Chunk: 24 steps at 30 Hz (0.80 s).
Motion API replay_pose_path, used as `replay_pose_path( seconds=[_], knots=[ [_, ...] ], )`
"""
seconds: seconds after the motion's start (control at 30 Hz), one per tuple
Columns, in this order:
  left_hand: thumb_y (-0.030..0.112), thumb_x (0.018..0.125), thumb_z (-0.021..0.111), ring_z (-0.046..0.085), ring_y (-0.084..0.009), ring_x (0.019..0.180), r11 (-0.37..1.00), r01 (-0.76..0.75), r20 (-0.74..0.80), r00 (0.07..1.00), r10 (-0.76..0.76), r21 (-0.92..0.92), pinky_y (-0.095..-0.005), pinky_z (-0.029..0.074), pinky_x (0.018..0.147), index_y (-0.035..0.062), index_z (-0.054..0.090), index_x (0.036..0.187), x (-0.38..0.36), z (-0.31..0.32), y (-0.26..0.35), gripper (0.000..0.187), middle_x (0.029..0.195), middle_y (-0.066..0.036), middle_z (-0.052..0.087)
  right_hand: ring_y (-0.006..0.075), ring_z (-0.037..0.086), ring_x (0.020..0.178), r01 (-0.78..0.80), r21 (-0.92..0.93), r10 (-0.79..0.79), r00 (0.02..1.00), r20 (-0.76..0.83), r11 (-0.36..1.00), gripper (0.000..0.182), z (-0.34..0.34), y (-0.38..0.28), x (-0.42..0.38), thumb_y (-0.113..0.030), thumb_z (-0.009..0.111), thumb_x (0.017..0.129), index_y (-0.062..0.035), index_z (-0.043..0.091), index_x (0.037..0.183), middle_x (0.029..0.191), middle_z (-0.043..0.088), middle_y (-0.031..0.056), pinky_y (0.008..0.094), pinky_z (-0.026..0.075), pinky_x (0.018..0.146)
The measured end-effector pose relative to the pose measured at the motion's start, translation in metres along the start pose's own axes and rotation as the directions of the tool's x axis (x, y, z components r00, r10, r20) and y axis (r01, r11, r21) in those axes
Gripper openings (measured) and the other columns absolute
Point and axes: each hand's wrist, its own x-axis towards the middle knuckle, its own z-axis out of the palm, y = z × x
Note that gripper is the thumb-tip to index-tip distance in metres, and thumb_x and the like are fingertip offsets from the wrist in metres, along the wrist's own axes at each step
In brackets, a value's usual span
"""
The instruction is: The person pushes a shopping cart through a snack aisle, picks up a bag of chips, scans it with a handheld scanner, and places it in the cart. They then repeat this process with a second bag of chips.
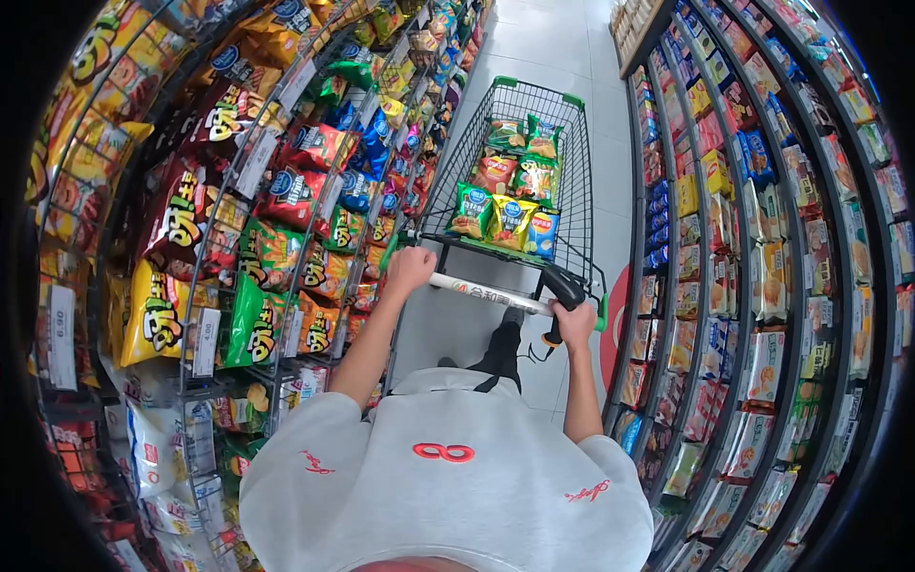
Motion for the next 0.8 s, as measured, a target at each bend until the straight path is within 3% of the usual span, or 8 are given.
replay_pose_path(
  seconds=[0.07, 0.37, 0.47, 0.57, 0.67, 0.8],
  knots=[
    [0.035, 0.091, 0.056, 0.067, -0.0423, 0.074, 1.0, 0.004, -0.023, 1.0, -0.004, -0.015, -0.0526, 0.054, 0.072, 0.0055, 0.072, 0.075, -0.022, -0.002, -0.004, 0.037, 0.077, -0.022, 0.069, 0.0324, 0.069, 0.063, -0.008, 0.003, 0.008, 1.0, 0.012, 1.0, 0.029, -0.002, 0.0, -0.02, -0.036, 0.076, 0.072, -0.0084, 0.077, 0.081, 0.065, 0.068, 0.0145, 0.041, 0.051, 0.064],
    [0.033, 0.091, 0.056, 0.068, -0.042, 0.072, 0.998, 0.059, 0.056, 0.997, -0.058, -0.016, -0.0526, 0.054, 0.069, 0.0045, 0.071, 0.074, -0.107, -0.014, 0.0, 0.037, 0.075, -0.021, 0.069, 0.0288, 0.066, 0.058, 0.048, 0.024, -0.05, 0.993, 0.104, 0.999, 0.031, -0.018, 0.017, -0.091, -0.036, 0.078, 0.072, -0.0071, 0.076, 0.082, 0.062, 0.065, 0.0127, 0.0391, 0.05, 0.061],
    [0.032, 0.091, 0.057, 0.068, -0.0414, 0.071, 0.996, 0.088, 0.09, 0.992, -0.088, -0.005, -0.0518, 0.054, 0.069, 0.0046, 0.071, 0.073, -0.132, -0.018, 0.002, 0.036, 0.075, -0.02, 0.069, 0.0199, 0.069, 0.064, -0.01, -0.019, 0.013, 0.982, 0.189, 1.0, 0.02, -0.028, 0.012, -0.112, -0.023, 0.073, 0.071, -0.0052, 0.073, 0.081, 0.068, 0.069, 0.0068, 0.0326, 0.052, 0.065],
    [0.031, 0.09, 0.058, 0.067, -0.0412, 0.069, 0.994, 0.113, 0.108, 0.988, -0.112, -0.004, -0.052, 0.054, 0.068, 0.0056, 0.07, 0.071, -0.15, -0.02, 0.005, 0.034, 0.073, -0.019, 0.069, 0.0186, 0.069, 0.064, -0.045, -0.005, 0.045, 0.977, 0.209, 0.999, 0.02, -0.03, 0.018, -0.124, -0.023, 0.073, 0.071, -0.0049, 0.073, 0.079, 0.067, 0.07, 0.0058, 0.0326, 0.052, 0.065],
    [0.031, 0.09, 0.059, 0.067, -0.0408, 0.069, 0.99, 0.144, 0.117, 0.983, -0.143, 0.0, -0.0524, 0.053, 0.068, 0.0057, 0.069, 0.071, -0.163, -0.016, 0.001, 0.033, 0.074, -0.019, 0.069, 0.0244, 0.066, 0.057, -0.099, 0.042, 0.09, 0.981, 0.173, 0.994, 0.028, -0.033, 0.006, -0.133, -0.031, 0.078, 0.071, -0.0043, 0.075, 0.079, 0.061, 0.067, 0.0099, 0.0364, 0.05, 0.06],
    [0.031, 0.089, 0.059, 0.068, -0.0403, 0.069, 0.989, 0.144, 0.134, 0.98, -0.147, 0.031, -0.0521, 0.053, 0.066, 0.0068, 0.068, 0.071, -0.164, -0.008, -0.006, 0.031, 0.073, -0.019, 0.069, 0.0265, 0.068, 0.058, -0.119, 0.016, 0.113, 0.971, 0.212, 0.993, 0.029, -0.031, 0.009, -0.135, -0.031, 0.079, 0.07, -0.0041, 0.076, 0.079, 0.063, 0.068, 0.0115, 0.0372, 0.051, 0.062]
  ],
)
